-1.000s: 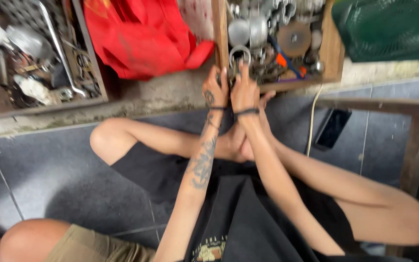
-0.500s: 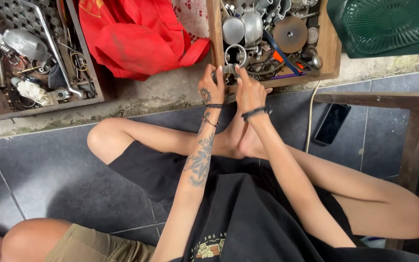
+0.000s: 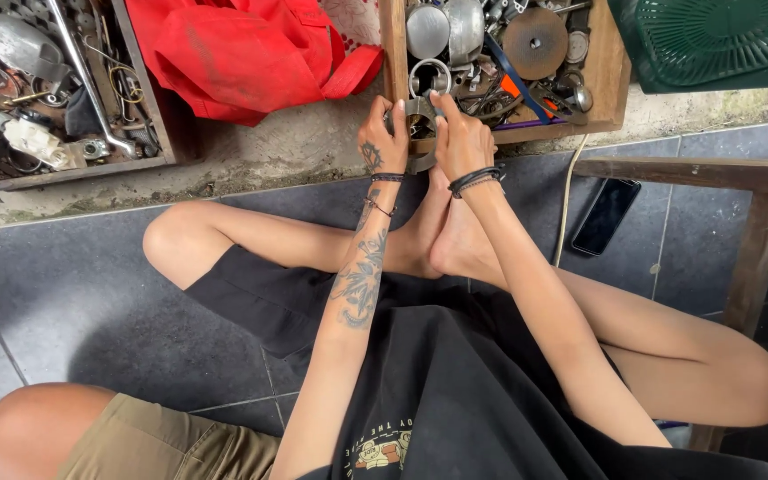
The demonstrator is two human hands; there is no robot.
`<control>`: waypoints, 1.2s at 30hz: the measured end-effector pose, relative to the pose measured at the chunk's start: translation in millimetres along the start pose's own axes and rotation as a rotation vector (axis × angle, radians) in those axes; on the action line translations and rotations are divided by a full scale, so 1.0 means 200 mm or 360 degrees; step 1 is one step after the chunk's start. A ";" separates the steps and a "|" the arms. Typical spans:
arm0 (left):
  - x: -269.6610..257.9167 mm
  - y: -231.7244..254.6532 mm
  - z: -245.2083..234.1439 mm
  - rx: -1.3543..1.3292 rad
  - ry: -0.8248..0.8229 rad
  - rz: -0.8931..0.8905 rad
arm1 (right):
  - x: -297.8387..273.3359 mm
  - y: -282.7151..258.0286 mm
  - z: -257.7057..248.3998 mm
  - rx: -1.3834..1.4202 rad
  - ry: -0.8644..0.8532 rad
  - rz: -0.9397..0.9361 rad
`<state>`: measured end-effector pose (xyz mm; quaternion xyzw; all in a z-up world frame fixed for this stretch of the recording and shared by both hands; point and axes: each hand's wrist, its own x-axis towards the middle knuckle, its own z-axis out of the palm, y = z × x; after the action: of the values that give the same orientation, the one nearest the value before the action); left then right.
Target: Cleaning small metal motorcycle components using a small brush while sitting on the floor.
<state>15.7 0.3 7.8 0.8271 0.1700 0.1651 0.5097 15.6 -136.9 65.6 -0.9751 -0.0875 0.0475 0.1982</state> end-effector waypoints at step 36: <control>0.01 0.02 -0.03 0.0030 -0.0052 0.0070 | -0.06 0.02 0.03 0.0075 -0.0010 0.0002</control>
<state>15.2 3.9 13.6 0.8380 0.1449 0.1613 0.5008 4.2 -141.3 59.2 -0.9700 -0.0865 0.0527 0.2208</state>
